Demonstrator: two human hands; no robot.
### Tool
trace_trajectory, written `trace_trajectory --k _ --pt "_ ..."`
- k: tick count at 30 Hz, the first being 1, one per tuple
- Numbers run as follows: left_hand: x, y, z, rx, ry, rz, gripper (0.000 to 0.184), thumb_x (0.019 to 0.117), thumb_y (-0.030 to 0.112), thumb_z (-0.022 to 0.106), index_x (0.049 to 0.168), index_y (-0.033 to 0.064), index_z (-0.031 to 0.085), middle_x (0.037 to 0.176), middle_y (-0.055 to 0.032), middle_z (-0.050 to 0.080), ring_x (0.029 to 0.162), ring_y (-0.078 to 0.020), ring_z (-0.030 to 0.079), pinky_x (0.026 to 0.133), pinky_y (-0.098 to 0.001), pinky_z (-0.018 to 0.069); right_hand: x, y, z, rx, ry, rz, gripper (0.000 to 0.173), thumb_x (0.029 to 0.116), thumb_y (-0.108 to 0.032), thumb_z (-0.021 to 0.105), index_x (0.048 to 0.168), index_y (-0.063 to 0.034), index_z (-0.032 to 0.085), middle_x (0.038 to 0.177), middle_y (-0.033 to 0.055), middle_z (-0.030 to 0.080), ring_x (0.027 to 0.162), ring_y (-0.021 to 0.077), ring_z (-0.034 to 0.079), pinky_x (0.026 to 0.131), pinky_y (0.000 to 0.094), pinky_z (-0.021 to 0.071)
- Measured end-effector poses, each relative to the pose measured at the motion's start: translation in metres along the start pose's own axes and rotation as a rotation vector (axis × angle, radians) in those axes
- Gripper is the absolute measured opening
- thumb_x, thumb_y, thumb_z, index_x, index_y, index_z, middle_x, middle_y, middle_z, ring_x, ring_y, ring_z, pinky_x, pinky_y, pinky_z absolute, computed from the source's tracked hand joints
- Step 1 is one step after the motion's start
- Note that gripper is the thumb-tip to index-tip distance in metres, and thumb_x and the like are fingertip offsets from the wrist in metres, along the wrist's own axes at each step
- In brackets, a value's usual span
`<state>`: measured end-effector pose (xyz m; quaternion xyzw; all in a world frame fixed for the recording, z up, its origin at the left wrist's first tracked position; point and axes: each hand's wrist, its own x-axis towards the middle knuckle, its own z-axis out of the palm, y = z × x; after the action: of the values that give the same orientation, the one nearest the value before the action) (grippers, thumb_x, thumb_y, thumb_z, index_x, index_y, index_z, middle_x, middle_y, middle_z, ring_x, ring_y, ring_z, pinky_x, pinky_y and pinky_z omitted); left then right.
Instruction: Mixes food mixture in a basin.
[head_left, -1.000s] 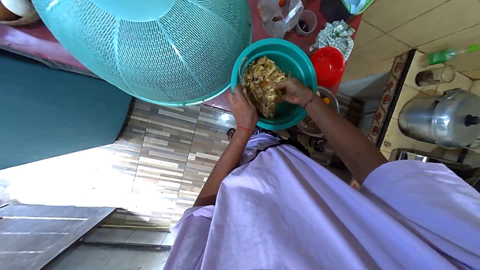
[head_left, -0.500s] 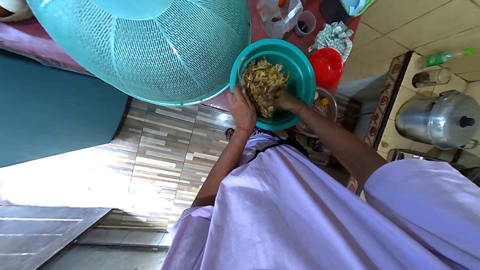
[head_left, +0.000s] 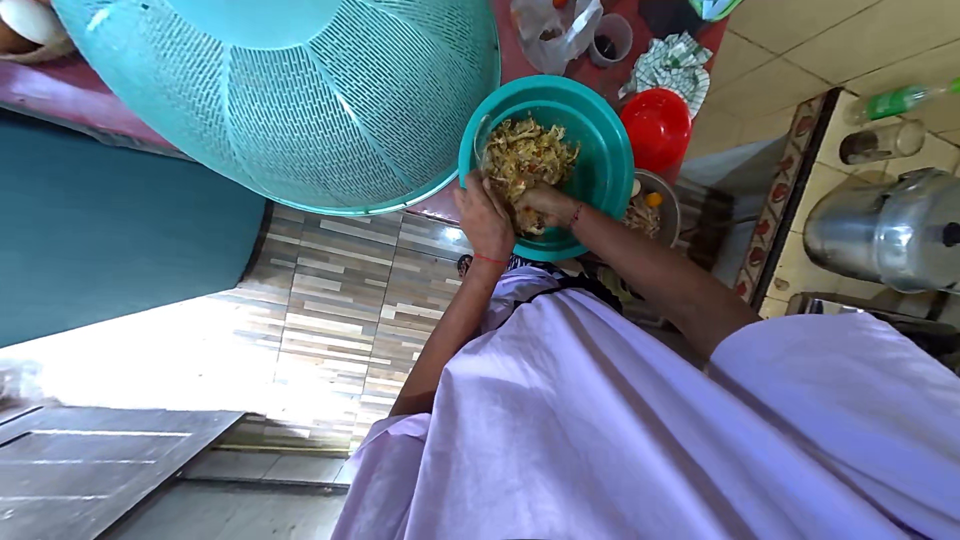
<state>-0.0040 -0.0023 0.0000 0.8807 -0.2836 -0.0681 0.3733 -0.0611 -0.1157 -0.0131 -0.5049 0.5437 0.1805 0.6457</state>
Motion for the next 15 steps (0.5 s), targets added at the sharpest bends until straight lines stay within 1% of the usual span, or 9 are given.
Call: trace_trajectory --k 2,3,5,7,9,10,11,13,15 --pt "-0.001 -0.002 0.000 -0.009 -0.002 0.004 0.034 0.1099 0.015 0.038 0.125 -0.0074 0.058 0.105 -0.0267 0.063 0.098 -0.0414 0.063 0.085 -0.0476 0.0526 -0.012 -0.007 -0.008 -0.047 0.047 -0.007 0.043 0.0977 -0.007 0.058 0.140 0.0021 0.050 0.132 0.0220 0.057 0.115 0.0296 0.058 0.095 0.0486 0.0508" --pt "-0.001 -0.003 0.000 -0.014 -0.004 0.005 0.034 0.1097 0.015 0.038 0.125 -0.0073 0.058 0.106 -0.0268 0.063 0.099 -0.0414 0.063 0.086 -0.0480 0.0524 -0.015 -0.010 -0.013 -0.089 0.083 -0.023 0.042 0.0991 -0.008 0.056 0.139 0.0032 0.050 0.133 0.0233 0.057 0.117 0.0308 0.058 0.096 0.0499 0.0498" --pt "0.000 -0.003 0.000 -0.019 -0.018 0.004 0.035 0.1099 0.015 0.037 0.127 -0.0083 0.057 0.108 -0.0281 0.063 0.101 -0.0428 0.063 0.087 -0.0498 0.0522 -0.019 -0.014 -0.028 -0.148 0.134 -0.083 0.045 0.0953 -0.009 0.062 0.136 0.0049 0.052 0.130 0.0257 0.058 0.116 0.0336 0.059 0.096 0.0523 0.0504" --pt "0.000 -0.003 0.000 -0.010 -0.020 0.007 0.035 0.1104 0.015 0.037 0.126 -0.0083 0.057 0.108 -0.0279 0.063 0.100 -0.0428 0.063 0.087 -0.0500 0.0521 -0.021 -0.017 -0.046 -0.141 0.120 -0.124 0.057 0.0930 -0.022 0.075 0.140 0.0015 0.052 0.132 0.0238 0.060 0.118 0.0327 0.060 0.098 0.0518 0.0510" --pt "0.000 -0.003 -0.001 -0.005 -0.022 0.003 0.034 0.1103 0.015 0.037 0.126 -0.0083 0.057 0.108 -0.0285 0.063 0.101 -0.0427 0.063 0.088 -0.0496 0.0519 -0.024 -0.022 -0.061 -0.096 0.087 -0.142 0.067 0.0922 -0.034 0.078 0.144 -0.0015 0.050 0.131 0.0207 0.061 0.115 0.0293 0.062 0.096 0.0493 0.0532" --pt "0.000 -0.003 0.000 0.001 -0.019 0.003 0.034 0.1103 0.015 0.037 0.126 -0.0080 0.057 0.107 -0.0285 0.063 0.101 -0.0424 0.063 0.088 -0.0492 0.0520 -0.024 -0.022 -0.068 -0.059 0.052 -0.152 0.068 0.0929 -0.034 0.076 0.145 -0.0020 0.046 0.129 0.0188 0.061 0.111 0.0266 0.063 0.093 0.0461 0.0551" --pt "0.000 -0.003 0.000 0.005 -0.013 0.007 0.034 0.1103 0.014 0.037 0.126 -0.0079 0.058 0.107 -0.0285 0.063 0.100 -0.0423 0.063 0.088 -0.0491 0.0521 -0.026 -0.022 -0.074 -0.009 0.000 -0.161 0.067 0.0932 -0.026 0.075 0.147 -0.0021 0.042 0.127 0.0175 0.061 0.108 0.0248 0.064 0.091 0.0437 0.0558" --pt "0.000 -0.004 0.001 0.011 0.008 0.024 0.033 0.1101 0.014 0.038 0.125 -0.0080 0.058 0.106 -0.0277 0.064 0.099 -0.0418 0.064 0.087 -0.0482 0.0524 -0.032 -0.022 -0.084 0.058 -0.087 -0.197 0.068 0.0870 0.000 0.070 0.147 -0.0033 0.037 0.123 0.0157 0.061 0.100 0.0225 0.066 0.083 0.0398 0.0583" --pt "0.000 -0.004 0.002 0.003 0.024 0.036 0.032 0.1100 0.013 0.039 0.124 -0.0079 0.058 0.105 -0.0271 0.065 0.099 -0.0417 0.063 0.087 -0.0474 0.0520 -0.035 -0.022 -0.089 0.080 -0.079 -0.244 0.070 0.0816 0.014 0.064 0.144 -0.0055 0.041 0.122 0.0146 0.063 0.094 0.0214 0.068 0.075 0.0372 0.0602"
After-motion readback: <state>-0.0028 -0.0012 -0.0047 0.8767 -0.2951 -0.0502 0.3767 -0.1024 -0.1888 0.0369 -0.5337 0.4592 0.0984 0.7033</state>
